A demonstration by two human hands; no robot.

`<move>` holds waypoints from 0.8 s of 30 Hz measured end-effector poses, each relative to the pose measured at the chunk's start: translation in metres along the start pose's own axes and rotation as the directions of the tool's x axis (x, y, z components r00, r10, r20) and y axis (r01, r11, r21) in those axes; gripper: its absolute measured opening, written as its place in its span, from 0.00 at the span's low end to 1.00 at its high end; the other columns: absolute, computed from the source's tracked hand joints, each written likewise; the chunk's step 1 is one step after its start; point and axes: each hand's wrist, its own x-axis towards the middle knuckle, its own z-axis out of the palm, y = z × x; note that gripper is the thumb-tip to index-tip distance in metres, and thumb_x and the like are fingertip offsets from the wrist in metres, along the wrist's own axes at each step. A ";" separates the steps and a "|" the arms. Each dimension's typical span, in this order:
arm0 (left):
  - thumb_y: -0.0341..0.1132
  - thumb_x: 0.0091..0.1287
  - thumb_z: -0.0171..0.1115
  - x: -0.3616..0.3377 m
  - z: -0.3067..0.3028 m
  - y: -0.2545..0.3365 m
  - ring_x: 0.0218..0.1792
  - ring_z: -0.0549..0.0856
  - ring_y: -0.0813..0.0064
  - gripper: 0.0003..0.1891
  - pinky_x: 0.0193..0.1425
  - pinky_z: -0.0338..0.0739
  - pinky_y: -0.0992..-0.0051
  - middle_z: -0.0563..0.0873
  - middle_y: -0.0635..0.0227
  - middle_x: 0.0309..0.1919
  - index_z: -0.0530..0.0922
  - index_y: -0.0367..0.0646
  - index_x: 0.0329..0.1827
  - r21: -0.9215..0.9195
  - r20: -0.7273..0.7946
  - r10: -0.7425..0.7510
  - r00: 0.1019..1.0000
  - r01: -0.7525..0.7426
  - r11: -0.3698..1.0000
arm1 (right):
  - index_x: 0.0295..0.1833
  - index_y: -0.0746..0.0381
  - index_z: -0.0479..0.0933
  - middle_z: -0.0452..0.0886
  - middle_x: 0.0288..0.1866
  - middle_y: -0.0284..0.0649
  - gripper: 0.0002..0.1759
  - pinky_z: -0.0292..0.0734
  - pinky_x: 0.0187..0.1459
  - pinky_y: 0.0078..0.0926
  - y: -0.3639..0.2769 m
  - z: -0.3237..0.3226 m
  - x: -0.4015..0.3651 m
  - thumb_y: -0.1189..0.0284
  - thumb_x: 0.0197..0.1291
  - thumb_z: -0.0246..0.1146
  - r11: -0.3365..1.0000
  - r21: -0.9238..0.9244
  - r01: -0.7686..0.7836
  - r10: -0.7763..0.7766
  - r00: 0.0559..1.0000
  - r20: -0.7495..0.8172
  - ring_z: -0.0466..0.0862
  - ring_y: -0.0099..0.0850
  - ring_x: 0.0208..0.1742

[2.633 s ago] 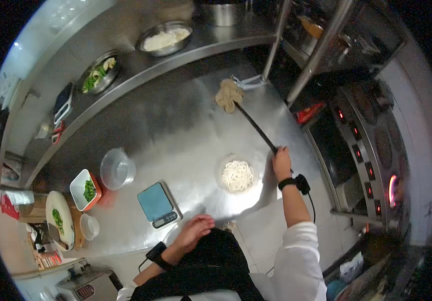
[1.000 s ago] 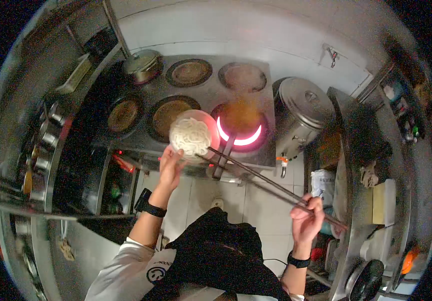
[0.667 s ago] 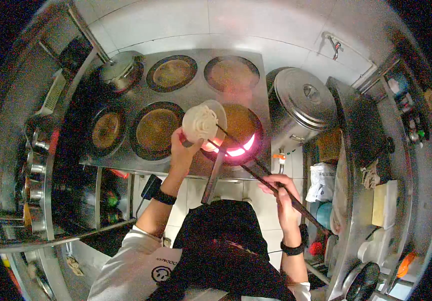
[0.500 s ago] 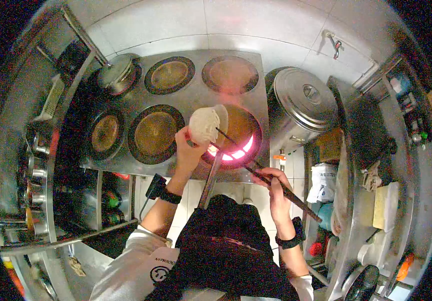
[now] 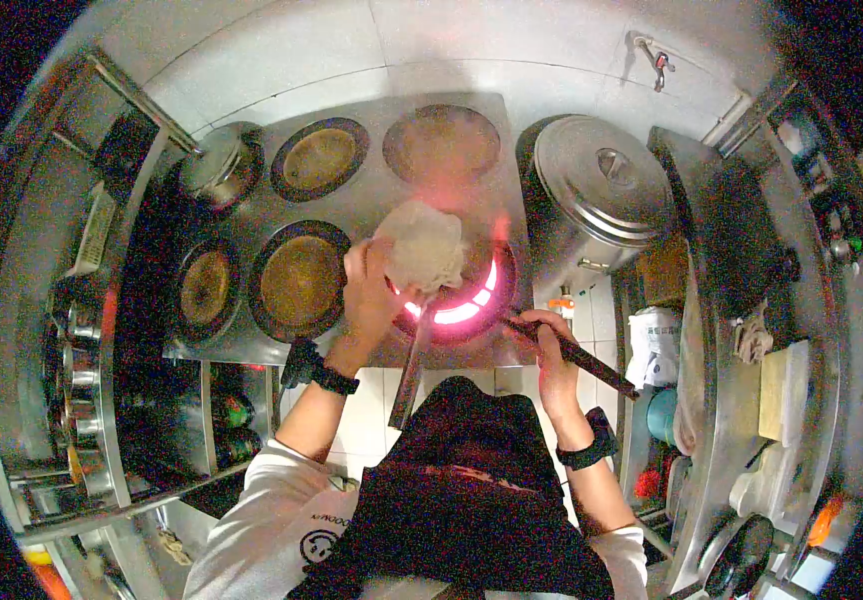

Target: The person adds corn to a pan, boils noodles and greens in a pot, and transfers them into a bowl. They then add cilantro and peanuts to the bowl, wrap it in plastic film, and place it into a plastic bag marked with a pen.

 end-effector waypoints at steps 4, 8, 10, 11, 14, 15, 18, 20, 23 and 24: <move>0.32 0.37 0.75 0.009 -0.017 0.000 0.55 0.67 0.57 0.40 0.52 0.73 0.64 0.66 0.57 0.53 0.64 0.42 0.57 0.054 -0.084 0.073 0.994 -0.068 0.996 | 0.45 0.68 0.71 0.76 0.42 0.46 0.14 0.72 0.49 0.25 -0.040 0.005 -0.001 0.71 0.66 0.43 0.971 -0.239 0.033 -0.023 0.999 0.047 0.79 0.33 0.44; 0.34 0.46 0.72 0.018 -0.020 -0.006 0.55 0.69 0.64 0.38 0.56 0.71 0.66 0.67 0.61 0.53 0.63 0.43 0.61 -0.579 -0.019 -0.217 0.976 0.166 0.798 | 0.42 0.70 0.72 0.76 0.38 0.45 0.17 0.73 0.45 0.26 -0.095 -0.020 -0.026 0.68 0.66 0.43 0.933 -0.338 0.123 -0.132 0.991 -0.003 0.80 0.33 0.39; 0.35 0.59 0.62 0.018 -0.023 -0.006 0.48 0.72 0.76 0.24 0.49 0.72 0.77 0.71 0.68 0.45 0.65 0.39 0.56 -0.886 0.348 -0.360 0.866 0.429 0.177 | 0.42 0.70 0.71 0.77 0.39 0.47 0.19 0.74 0.44 0.29 -0.102 -0.033 -0.043 0.65 0.66 0.43 0.914 -0.378 0.148 -0.182 0.982 -0.055 0.81 0.36 0.37; 0.39 0.63 0.57 0.016 -0.027 -0.002 0.47 0.74 0.75 0.25 0.52 0.72 0.73 0.72 0.69 0.46 0.62 0.39 0.61 -0.916 0.376 -0.235 0.896 0.398 0.051 | 0.43 0.70 0.71 0.77 0.39 0.48 0.20 0.75 0.44 0.30 -0.101 -0.042 -0.053 0.64 0.66 0.43 0.930 -0.337 0.148 -0.194 0.975 -0.109 0.81 0.36 0.38; 0.42 0.63 0.56 0.014 -0.037 0.023 0.52 0.73 0.72 0.29 0.55 0.71 0.69 0.72 0.67 0.50 0.59 0.39 0.64 -0.947 0.320 -0.268 0.909 0.319 -0.048 | 0.44 0.70 0.71 0.77 0.41 0.50 0.24 0.75 0.46 0.33 -0.087 -0.056 -0.063 0.57 0.66 0.44 0.959 -0.256 0.124 -0.167 0.974 -0.154 0.81 0.38 0.40; 0.47 0.64 0.54 0.013 -0.040 0.023 0.56 0.72 0.70 0.31 0.59 0.67 0.65 0.70 0.65 0.54 0.58 0.40 0.65 -0.945 0.309 -0.240 0.920 0.325 0.029 | 0.44 0.70 0.72 0.77 0.41 0.48 0.23 0.75 0.47 0.32 -0.077 -0.051 -0.058 0.59 0.66 0.45 0.958 -0.258 0.124 -0.152 0.984 -0.091 0.81 0.37 0.40; 0.49 0.64 0.52 0.000 -0.046 0.015 0.62 0.67 0.68 0.29 0.66 0.59 0.58 0.68 0.67 0.61 0.60 0.44 0.65 -0.957 0.262 -0.258 0.930 0.285 0.056 | 0.45 0.67 0.73 0.78 0.41 0.42 0.16 0.73 0.48 0.28 -0.056 -0.030 -0.020 0.65 0.66 0.48 0.894 -0.424 0.141 -0.066 0.980 0.185 0.79 0.30 0.42; 0.49 0.64 0.53 -0.017 -0.053 0.025 0.62 0.67 0.68 0.29 0.66 0.59 0.60 0.68 0.67 0.61 0.61 0.45 0.64 -0.967 0.218 -0.310 0.926 0.247 0.058 | 0.45 0.66 0.73 0.78 0.41 0.39 0.12 0.72 0.48 0.25 -0.026 -0.022 0.005 0.69 0.65 0.50 0.971 -0.223 -0.081 0.130 0.968 0.216 0.78 0.27 0.42; 0.50 0.62 0.55 -0.033 -0.059 0.029 0.60 0.68 0.72 0.30 0.64 0.62 0.67 0.68 0.69 0.60 0.61 0.45 0.63 -0.972 0.217 -0.519 0.827 0.235 -0.032 | 0.45 0.66 0.73 0.78 0.42 0.38 0.11 0.73 0.48 0.24 0.018 -0.027 0.047 0.70 0.65 0.50 0.920 -0.378 0.105 0.020 0.949 0.313 0.78 0.26 0.44; 0.50 0.62 0.55 -0.044 -0.057 0.026 0.60 0.68 0.72 0.30 0.64 0.62 0.67 0.68 0.69 0.60 0.61 0.45 0.63 -0.972 0.206 -0.528 0.824 0.234 -0.015 | 0.45 0.65 0.73 0.78 0.41 0.38 0.11 0.72 0.49 0.23 0.023 -0.026 0.052 0.70 0.66 0.50 0.981 -0.184 0.065 -0.009 0.956 0.292 0.77 0.26 0.44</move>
